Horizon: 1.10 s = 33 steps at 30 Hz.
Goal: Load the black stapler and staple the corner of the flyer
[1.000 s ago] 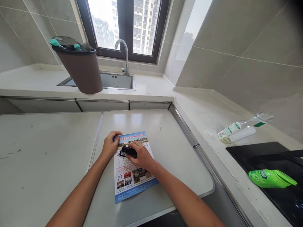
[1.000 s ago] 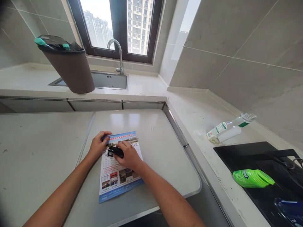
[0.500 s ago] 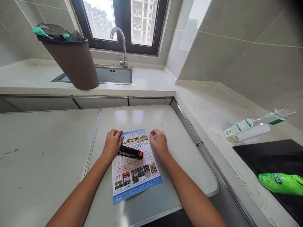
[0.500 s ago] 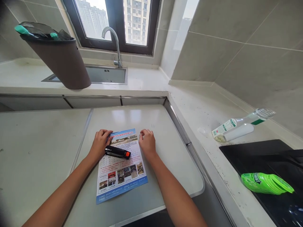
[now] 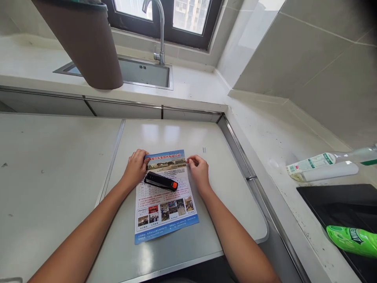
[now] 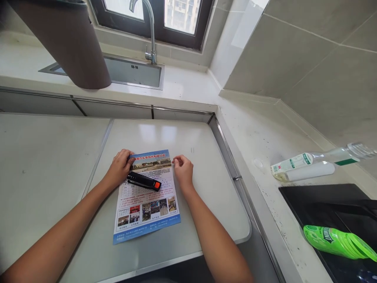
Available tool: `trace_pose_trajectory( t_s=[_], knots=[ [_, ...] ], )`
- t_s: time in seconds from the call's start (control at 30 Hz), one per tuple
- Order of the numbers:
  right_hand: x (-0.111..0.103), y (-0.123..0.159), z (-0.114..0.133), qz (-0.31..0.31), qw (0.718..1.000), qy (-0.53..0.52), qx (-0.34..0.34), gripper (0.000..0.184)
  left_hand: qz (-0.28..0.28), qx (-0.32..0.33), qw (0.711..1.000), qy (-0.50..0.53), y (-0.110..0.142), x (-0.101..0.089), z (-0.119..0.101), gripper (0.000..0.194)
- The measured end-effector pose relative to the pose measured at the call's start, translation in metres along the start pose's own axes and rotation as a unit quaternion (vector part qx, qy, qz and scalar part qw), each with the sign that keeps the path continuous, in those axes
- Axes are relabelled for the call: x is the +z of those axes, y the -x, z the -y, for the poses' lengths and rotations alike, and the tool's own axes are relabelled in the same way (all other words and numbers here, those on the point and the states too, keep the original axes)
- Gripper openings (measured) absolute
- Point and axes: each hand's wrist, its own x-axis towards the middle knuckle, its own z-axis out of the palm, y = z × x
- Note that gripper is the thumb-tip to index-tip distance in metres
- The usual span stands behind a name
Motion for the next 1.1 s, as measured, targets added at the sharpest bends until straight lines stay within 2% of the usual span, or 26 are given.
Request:
trace_pose_trajectory(
  t_s=[0.2,0.4,0.63,0.93,1.1],
  knots=[
    [-0.0072,-0.0027,0.0004,0.053,0.996,-0.069,0.036,0.015,0.005,-0.008,1.000,-0.002,-0.0007,-0.0007,-0.0032,0.011],
    [-0.0094,-0.0052,0.0002,0.075,0.994,-0.067,0.043,0.017,0.000,-0.006,1.000,-0.001,-0.0005,0.0002,-0.0033,0.010],
    [-0.0083,-0.0032,0.0017,0.063,0.996,-0.064,0.017,0.018,0.008,-0.011,1.000,0.003,-0.0010,-0.0010,-0.0046,0.010],
    [-0.0064,-0.0041,-0.0024,0.054,0.997,-0.055,0.027,0.022,0.007,-0.020,1.000,0.013,-0.0009,-0.0019,-0.0062,0.010],
    [-0.0052,-0.0036,-0.0024,0.057,0.994,-0.092,0.031,0.022,0.007,-0.017,1.000,0.020,-0.0013,-0.0026,-0.0065,0.010]
  ],
)
